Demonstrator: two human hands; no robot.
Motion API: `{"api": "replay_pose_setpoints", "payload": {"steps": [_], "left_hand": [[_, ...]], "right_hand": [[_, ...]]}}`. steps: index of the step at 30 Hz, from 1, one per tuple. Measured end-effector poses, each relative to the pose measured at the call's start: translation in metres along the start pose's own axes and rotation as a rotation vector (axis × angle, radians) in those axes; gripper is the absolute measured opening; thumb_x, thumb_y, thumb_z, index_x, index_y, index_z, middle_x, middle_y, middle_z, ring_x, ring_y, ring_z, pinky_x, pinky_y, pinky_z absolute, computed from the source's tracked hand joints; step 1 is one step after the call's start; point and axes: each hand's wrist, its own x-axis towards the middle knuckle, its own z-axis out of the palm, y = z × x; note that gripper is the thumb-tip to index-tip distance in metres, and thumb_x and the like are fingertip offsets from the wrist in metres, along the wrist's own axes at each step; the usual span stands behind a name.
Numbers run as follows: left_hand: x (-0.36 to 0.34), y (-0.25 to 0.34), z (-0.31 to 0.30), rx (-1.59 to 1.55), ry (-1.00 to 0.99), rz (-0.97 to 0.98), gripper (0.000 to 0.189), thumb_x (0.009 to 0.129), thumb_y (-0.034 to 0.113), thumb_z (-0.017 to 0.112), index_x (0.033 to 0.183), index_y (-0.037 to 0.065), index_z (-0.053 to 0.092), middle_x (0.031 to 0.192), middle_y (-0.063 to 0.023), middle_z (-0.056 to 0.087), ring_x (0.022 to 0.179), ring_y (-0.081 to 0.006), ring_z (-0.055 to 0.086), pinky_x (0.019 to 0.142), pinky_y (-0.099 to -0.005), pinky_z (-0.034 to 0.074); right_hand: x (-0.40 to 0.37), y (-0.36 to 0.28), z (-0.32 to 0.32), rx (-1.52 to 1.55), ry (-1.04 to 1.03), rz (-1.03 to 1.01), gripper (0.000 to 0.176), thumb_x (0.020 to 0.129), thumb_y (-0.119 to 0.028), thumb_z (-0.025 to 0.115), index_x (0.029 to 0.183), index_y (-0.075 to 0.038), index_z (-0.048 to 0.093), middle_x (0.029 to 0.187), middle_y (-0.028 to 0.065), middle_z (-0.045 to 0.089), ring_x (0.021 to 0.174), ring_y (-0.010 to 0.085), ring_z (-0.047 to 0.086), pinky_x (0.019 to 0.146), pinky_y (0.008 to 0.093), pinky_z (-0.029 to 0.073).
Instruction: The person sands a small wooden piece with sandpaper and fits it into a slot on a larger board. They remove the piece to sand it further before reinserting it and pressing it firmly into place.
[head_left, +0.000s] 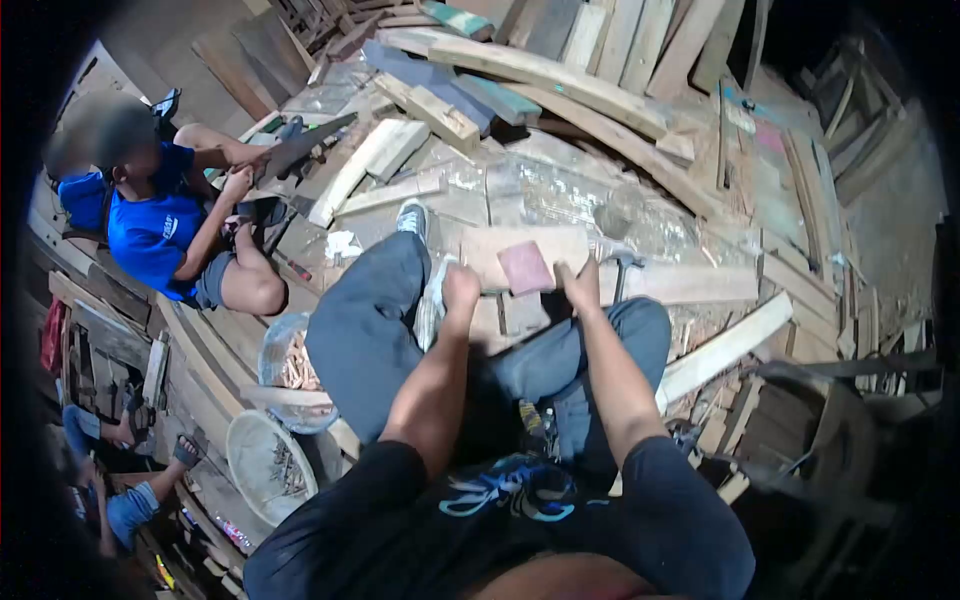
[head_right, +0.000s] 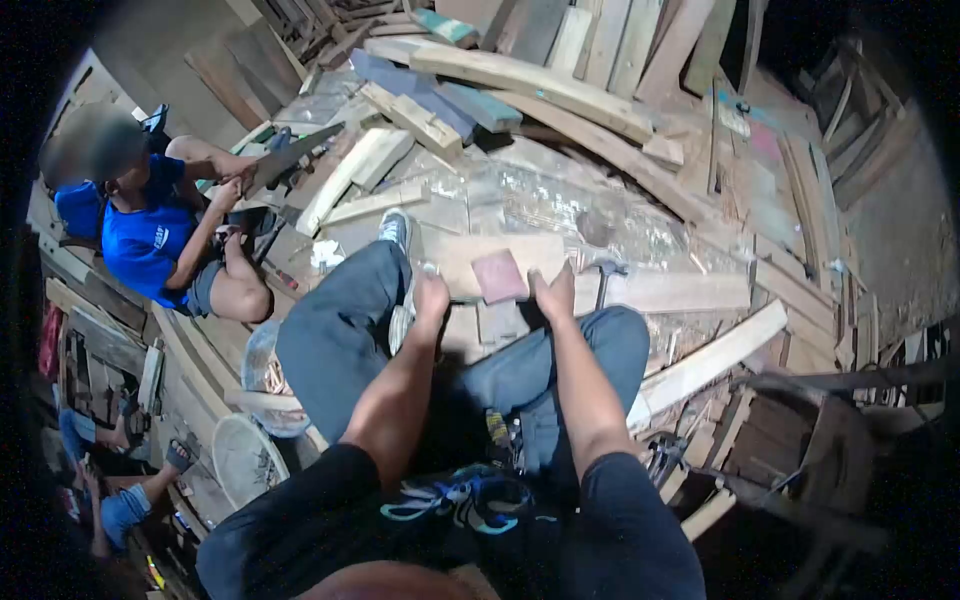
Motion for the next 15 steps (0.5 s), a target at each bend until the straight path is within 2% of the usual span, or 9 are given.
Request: {"api": "replay_pose_setpoints", "payload": {"steps": [3, 4, 6, 8, 9, 10, 13, 14, 15], "left_hand": [[0.007, 0.012, -0.006, 0.033, -0.070, 0.090, 0.029, 0.090, 0.019, 0.049, 0.091, -0.007, 0.062, 0.101, -0.0320, 0.065, 0.097, -0.0512, 0.061, 0.084, -0.0553, 0.048], [0.015, 0.014, -0.003, 0.023, -0.068, 0.092, 0.029, 0.090, 0.018, 0.048, 0.091, -0.007, 0.062, 0.101, -0.0316, 0.065, 0.097, -0.0510, 0.062, 0.083, -0.0547, 0.048], [0.049, 0.015, 0.017, -0.333, -0.034, 0.052, 0.026, 0.092, 0.018, 0.051, 0.094, -0.006, 0.062, 0.090, -0.0259, 0.067, 0.087, -0.0441, 0.065, 0.079, -0.0517, 0.049], [0.030, 0.090, -0.058, -0.475, -0.134, 0.058, 0.027, 0.097, 0.024, 0.055, 0.103, -0.002, 0.062, 0.086, -0.0109, 0.061, 0.069, -0.0181, 0.056, 0.067, -0.0348, 0.050], [0.004, 0.137, -0.117, -0.533, -0.338, -0.059, 0.023, 0.097, 0.022, 0.055, 0.099, -0.001, 0.060, 0.085, -0.0089, 0.061, 0.069, -0.0149, 0.056, 0.064, -0.0287, 0.046], [0.006, 0.145, -0.134, -0.537, -0.260, 0.254, 0.019, 0.098, 0.019, 0.053, 0.095, 0.001, 0.060, 0.083, -0.0056, 0.060, 0.069, -0.0135, 0.055, 0.064, -0.0267, 0.044], [-0.015, 0.149, -0.197, -0.497, -0.242, 0.655, 0.020, 0.098, 0.016, 0.050, 0.092, 0.001, 0.061, 0.084, -0.0018, 0.063, 0.075, -0.0103, 0.052, 0.072, -0.0288, 0.044], [-0.039, 0.135, -0.210, -0.493, -0.289, 0.540, 0.022, 0.099, 0.018, 0.050, 0.091, 0.001, 0.061, 0.082, -0.0005, 0.061, 0.074, -0.0100, 0.051, 0.071, -0.0286, 0.043], [-0.078, 0.142, -0.239, -0.489, -0.328, 0.456, 0.024, 0.100, 0.020, 0.050, 0.090, 0.001, 0.061, 0.080, 0.0007, 0.060, 0.074, -0.0098, 0.050, 0.070, -0.0285, 0.043]], "right_hand": [[-0.002, -0.016, -0.005, 0.094, 0.032, 0.101, 0.066, 0.081, -0.027, 0.073, 0.128, 0.010, 0.047, 0.121, 0.0271, 0.059, 0.115, 0.0391, 0.058, 0.099, 0.0424, 0.044], [-0.006, -0.026, -0.008, -0.062, 0.146, 0.043, 0.061, 0.082, -0.025, 0.071, 0.127, 0.009, 0.048, 0.121, 0.0265, 0.059, 0.115, 0.0390, 0.057, 0.099, 0.0422, 0.044], [-0.020, -0.043, -0.011, -0.374, 0.362, -0.071, 0.052, 0.085, -0.022, 0.069, 0.124, 0.008, 0.051, 0.120, 0.0254, 0.059, 0.115, 0.0387, 0.056, 0.099, 0.0419, 0.044], [-0.023, -0.044, -0.017, -0.191, 0.372, -0.158, 0.045, 0.087, -0.018, 0.066, 0.122, 0.007, 0.053, 0.120, 0.0242, 0.058, 0.115, 0.0381, 0.056, 0.099, 0.0414, 0.043], [-0.025, -0.044, -0.022, -0.102, 0.376, -0.201, 0.042, 0.087, -0.016, 0.065, 0.121, 0.007, 0.054, 0.120, 0.0237, 0.058, 0.115, 0.0378, 0.055, 0.099, 0.0412, 0.043], [-0.037, -0.067, -0.037, 0.004, 0.246, -0.138, 0.036, 0.089, -0.011, 0.062, 0.120, 0.005, 0.056, 0.118, 0.0220, 0.060, 0.112, 0.0336, 0.058, 0.097, 0.0396, 0.045], [-0.083, -0.126, -0.075, 0.277, -0.048, -0.093, 0.029, 0.092, -0.010, 0.059, 0.117, 0.005, 0.058, 0.101, 0.0166, 0.069, 0.092, 0.0241, 0.066, 0.083, 0.0346, 0.051], [-0.090, -0.112, -0.075, 0.386, -0.128, -0.015, 0.027, 0.094, -0.010, 0.056, 0.117, 0.004, 0.059, 0.093, 0.0140, 0.070, 0.078, 0.0199, 0.067, 0.074, 0.0311, 0.052], [-0.104, -0.101, -0.074, -0.056, 0.048, -0.363, 0.025, 0.096, -0.011, 0.055, 0.116, 0.003, 0.059, 0.085, 0.0101, 0.069, 0.068, 0.0139, 0.065, 0.062, 0.0275, 0.050]]}}
